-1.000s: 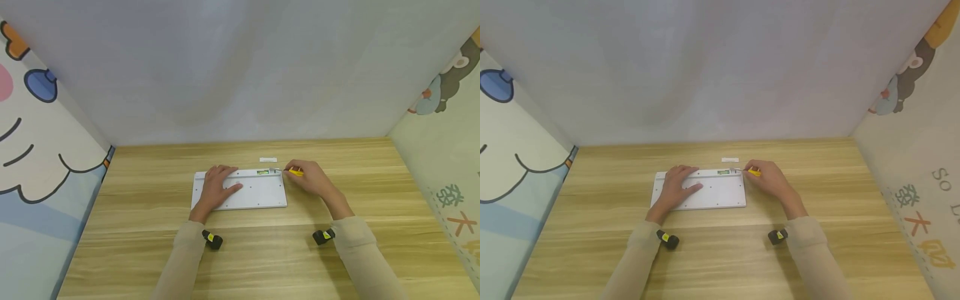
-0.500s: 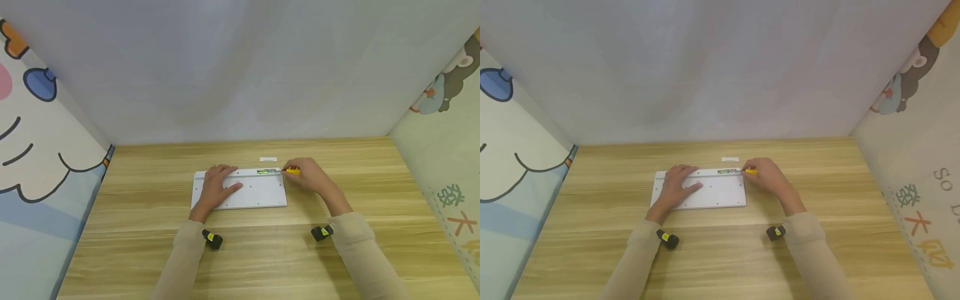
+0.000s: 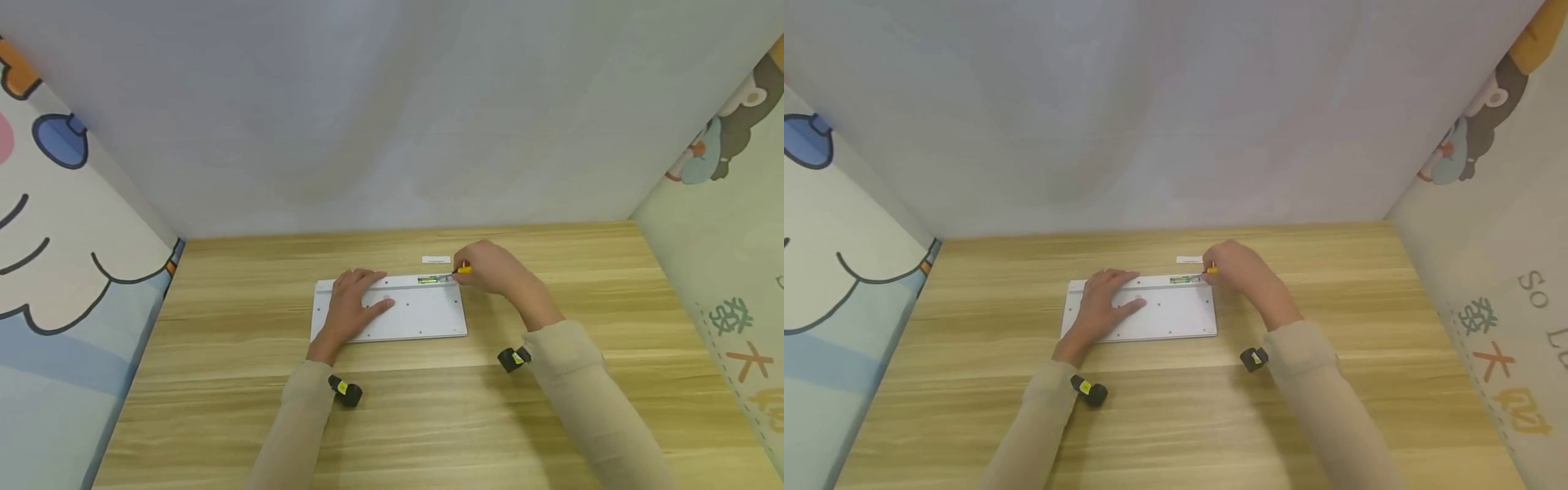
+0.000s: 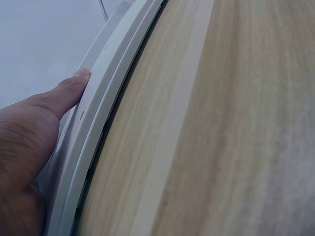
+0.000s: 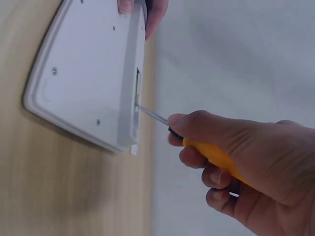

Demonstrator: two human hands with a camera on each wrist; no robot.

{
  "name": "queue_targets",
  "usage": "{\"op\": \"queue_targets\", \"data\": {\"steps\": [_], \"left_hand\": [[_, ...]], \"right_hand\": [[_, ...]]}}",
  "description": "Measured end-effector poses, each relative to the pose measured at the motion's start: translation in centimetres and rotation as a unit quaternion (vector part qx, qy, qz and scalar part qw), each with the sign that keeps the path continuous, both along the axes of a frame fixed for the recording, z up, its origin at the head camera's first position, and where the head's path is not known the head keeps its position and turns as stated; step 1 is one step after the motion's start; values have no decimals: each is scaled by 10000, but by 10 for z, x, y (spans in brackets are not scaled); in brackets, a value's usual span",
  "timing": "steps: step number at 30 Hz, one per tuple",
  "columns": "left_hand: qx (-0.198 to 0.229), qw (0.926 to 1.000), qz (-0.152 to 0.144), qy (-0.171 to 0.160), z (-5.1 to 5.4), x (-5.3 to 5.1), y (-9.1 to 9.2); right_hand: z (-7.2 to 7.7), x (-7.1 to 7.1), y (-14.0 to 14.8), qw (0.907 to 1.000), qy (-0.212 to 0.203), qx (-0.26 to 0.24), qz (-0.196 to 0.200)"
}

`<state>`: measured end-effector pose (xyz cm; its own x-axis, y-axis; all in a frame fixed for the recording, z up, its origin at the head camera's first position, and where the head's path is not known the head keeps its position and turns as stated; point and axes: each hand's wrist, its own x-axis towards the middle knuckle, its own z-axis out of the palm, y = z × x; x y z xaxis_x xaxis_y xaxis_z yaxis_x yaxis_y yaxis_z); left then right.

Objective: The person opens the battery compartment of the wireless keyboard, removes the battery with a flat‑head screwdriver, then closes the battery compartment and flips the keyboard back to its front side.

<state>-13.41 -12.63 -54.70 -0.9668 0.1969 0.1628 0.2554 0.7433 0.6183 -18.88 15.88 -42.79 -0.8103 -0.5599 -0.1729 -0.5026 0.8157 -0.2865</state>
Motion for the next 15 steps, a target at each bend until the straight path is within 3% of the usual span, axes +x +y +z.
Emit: {"op": "queue_targets", "data": {"steps": [5,15], "left_hand": [[39,10000,0,12,0,1,-2],[-6,10000,40,39,-1,1,-3]], "right_hand": [[11,-5,-12,9988,-5,386,297],[28,-7,-34,9929,-86,1121,378]]}}
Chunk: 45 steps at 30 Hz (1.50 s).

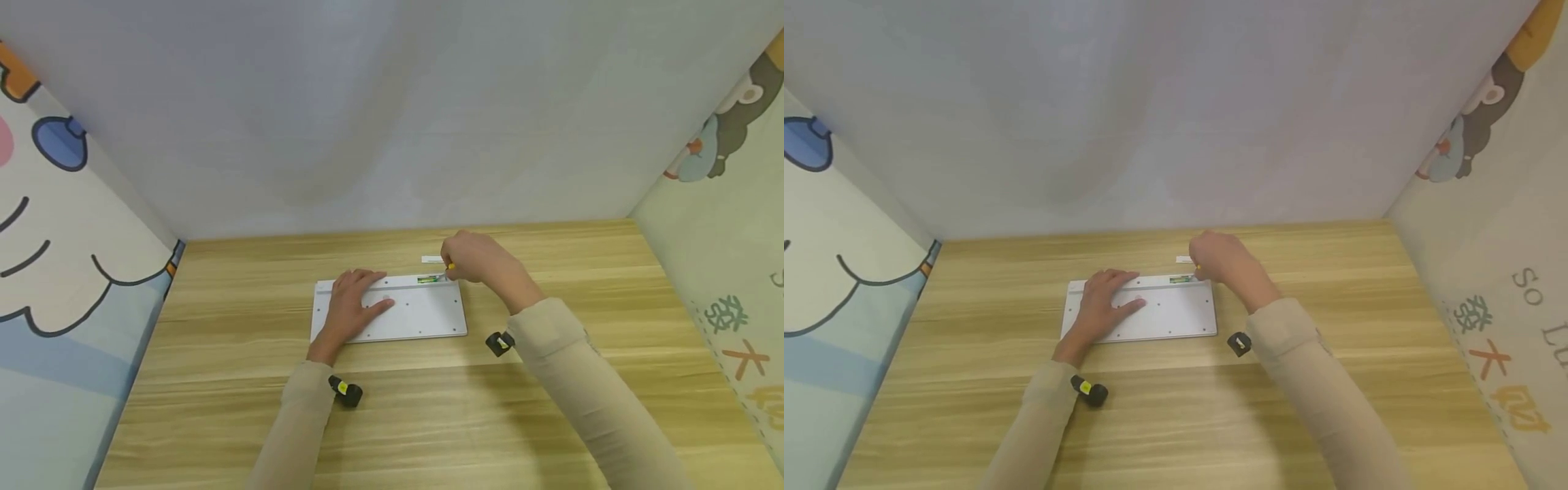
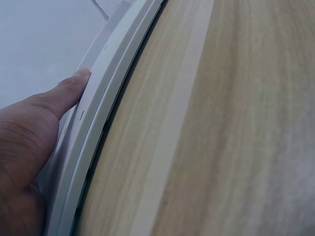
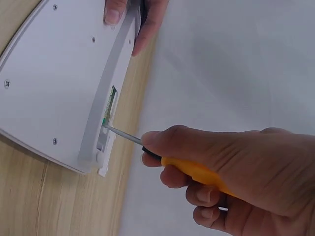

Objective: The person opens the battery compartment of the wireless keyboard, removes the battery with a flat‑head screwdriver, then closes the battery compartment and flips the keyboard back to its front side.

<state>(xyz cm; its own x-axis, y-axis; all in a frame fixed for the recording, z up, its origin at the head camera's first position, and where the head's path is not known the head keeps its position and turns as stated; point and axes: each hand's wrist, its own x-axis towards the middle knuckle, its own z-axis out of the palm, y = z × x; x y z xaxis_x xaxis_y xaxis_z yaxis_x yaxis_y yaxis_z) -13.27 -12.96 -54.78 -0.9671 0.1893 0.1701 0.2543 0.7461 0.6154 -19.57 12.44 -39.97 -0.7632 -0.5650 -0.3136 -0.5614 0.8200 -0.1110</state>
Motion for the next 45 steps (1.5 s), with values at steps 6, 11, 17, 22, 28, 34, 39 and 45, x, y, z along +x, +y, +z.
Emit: {"op": "queue_targets", "data": {"steps": [6,11,17,22,28,34,39,45], "left_hand": [[16,10000,-3,13,0,1,1],[-7,10000,-2,-10,1,0,2],[-2,10000,-3,-27,1,0,3],[53,10000,-6,-19,0,-1,1],[-56,10000,6,4,-3,-3,0],[0,10000,24,-23,-1,-3,0],[-35,10000,42,-37,0,-4,0],[-14,10000,52,-62,1,-3,0]], "right_hand": [[5,2,-9,9992,102,371,73],[4,1,-16,9981,138,603,73],[2,-2,-17,9981,52,612,1],[-2,-4,-4,9999,16,135,18],[-10,-10,14,9988,-96,-486,29],[-28,-18,38,9893,-402,-1399,-86],[-48,-23,57,9752,-614,-2111,-259],[-72,-19,72,9531,-972,-2749,-808]]}}
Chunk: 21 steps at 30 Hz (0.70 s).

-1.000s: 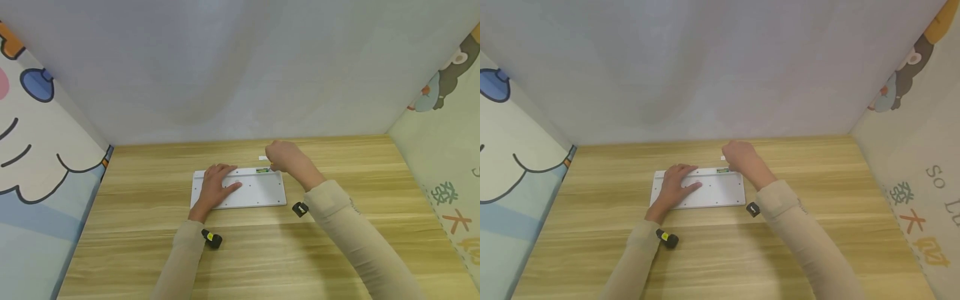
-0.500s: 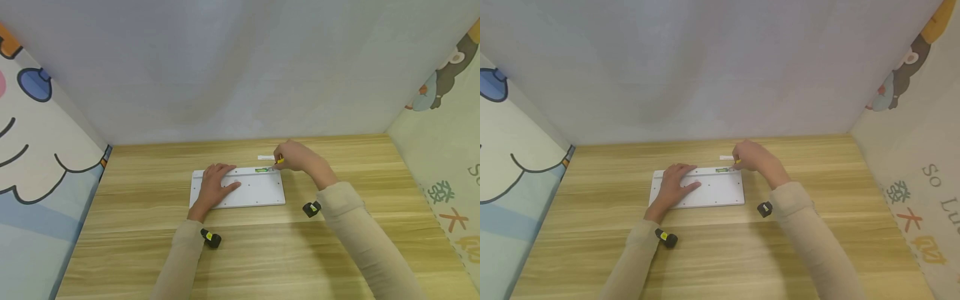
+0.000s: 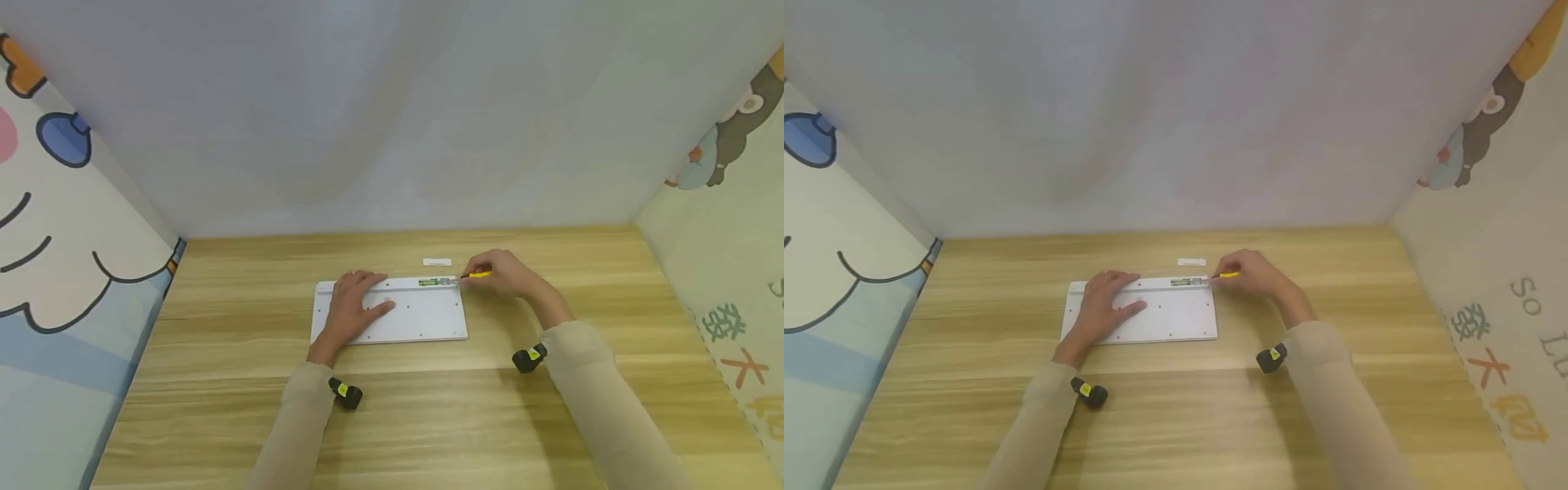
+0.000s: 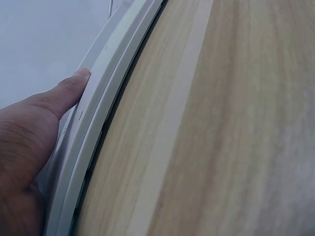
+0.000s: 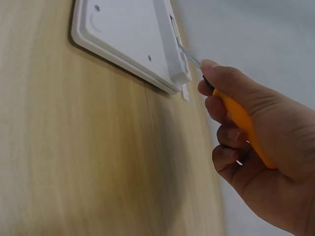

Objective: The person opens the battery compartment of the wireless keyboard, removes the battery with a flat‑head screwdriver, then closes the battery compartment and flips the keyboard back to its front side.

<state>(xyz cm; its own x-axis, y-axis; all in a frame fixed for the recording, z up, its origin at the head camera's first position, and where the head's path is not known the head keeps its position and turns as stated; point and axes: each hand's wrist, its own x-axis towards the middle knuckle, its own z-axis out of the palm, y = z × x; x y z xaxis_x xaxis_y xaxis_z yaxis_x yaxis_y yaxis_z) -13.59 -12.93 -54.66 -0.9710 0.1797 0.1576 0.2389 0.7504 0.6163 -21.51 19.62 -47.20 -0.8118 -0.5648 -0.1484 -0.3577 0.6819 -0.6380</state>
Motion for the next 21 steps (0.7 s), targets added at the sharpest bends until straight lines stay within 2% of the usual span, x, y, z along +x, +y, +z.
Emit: {"op": "queue_targets", "data": {"steps": [3,7,21], "left_hand": [[-2,10000,-11,19,-1,1,0],[-40,10000,-13,82,-4,0,-1],[-75,9999,10,73,-4,-1,-1]], "right_hand": [[-8,5,2,9996,-61,-191,-190],[-8,9,0,9994,-12,-237,-254],[11,10,-13,9971,644,378,121]]}}
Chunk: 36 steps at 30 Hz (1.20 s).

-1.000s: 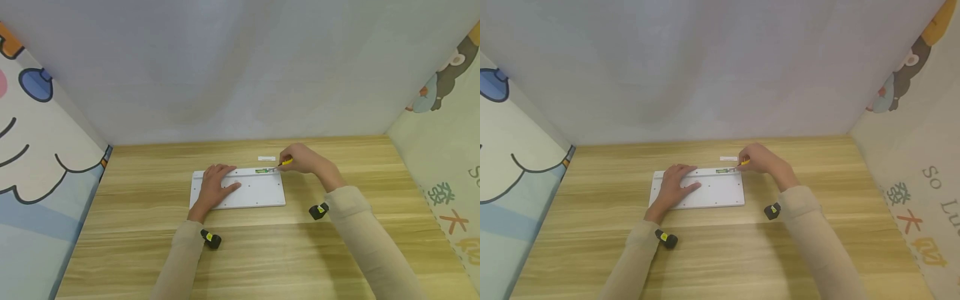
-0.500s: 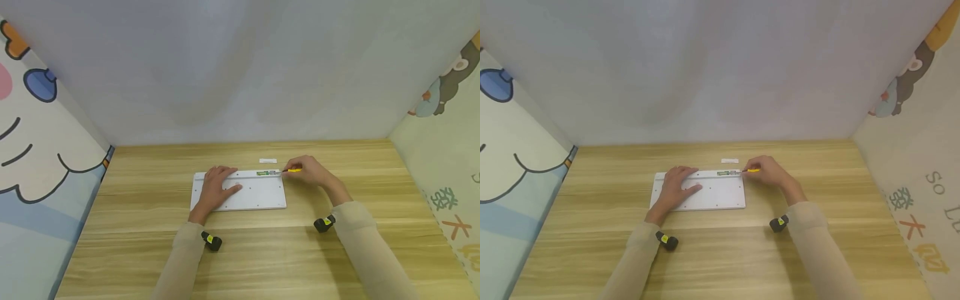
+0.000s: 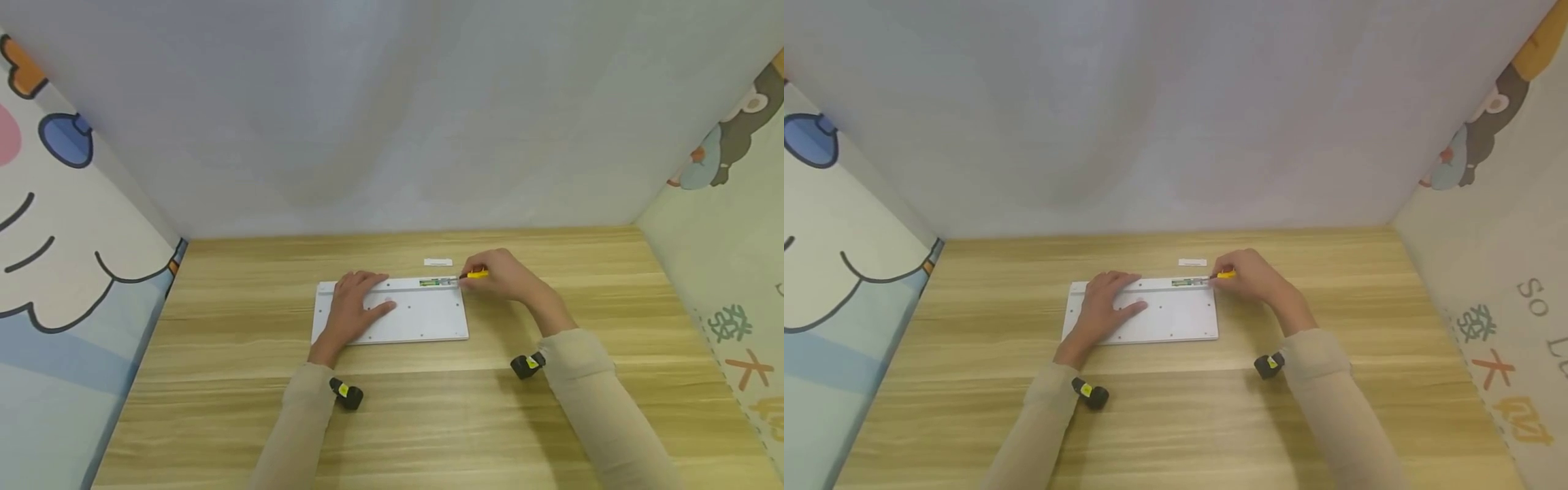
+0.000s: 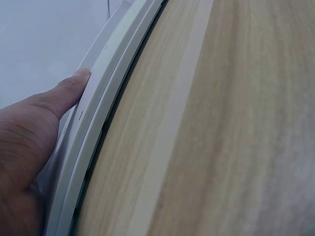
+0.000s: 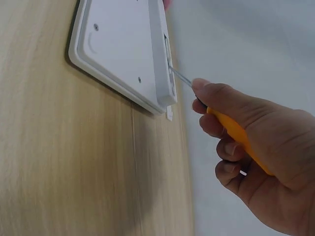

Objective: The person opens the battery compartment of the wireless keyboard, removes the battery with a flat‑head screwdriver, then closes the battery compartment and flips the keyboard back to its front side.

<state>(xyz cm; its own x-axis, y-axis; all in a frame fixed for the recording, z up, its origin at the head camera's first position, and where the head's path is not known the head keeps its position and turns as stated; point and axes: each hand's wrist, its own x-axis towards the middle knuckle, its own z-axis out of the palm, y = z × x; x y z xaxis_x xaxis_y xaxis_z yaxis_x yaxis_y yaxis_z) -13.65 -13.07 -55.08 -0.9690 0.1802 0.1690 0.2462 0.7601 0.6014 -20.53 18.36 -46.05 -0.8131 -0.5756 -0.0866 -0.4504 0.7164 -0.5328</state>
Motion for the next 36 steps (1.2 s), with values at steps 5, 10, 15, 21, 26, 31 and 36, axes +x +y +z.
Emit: {"op": "queue_targets", "data": {"steps": [5,10,15,21,26,31,36], "left_hand": [[21,10000,19,24,3,0,0],[35,10000,-24,49,5,0,0],[26,10000,0,29,5,1,0],[23,10000,-6,21,5,2,-1],[14,10000,-3,53,5,2,0],[50,10000,-24,28,4,2,1],[59,10000,-26,46,3,2,2]], "right_hand": [[5,1,-3,10000,42,52,9],[4,1,-2,10000,-68,-11,-31],[-2,0,3,9997,-167,-192,-39],[-9,2,8,9994,-294,-113,-162],[-12,4,10,9989,-368,-107,-264],[-11,6,11,9993,-266,-95,-234],[-5,6,11,9999,-13,69,-152]]}}
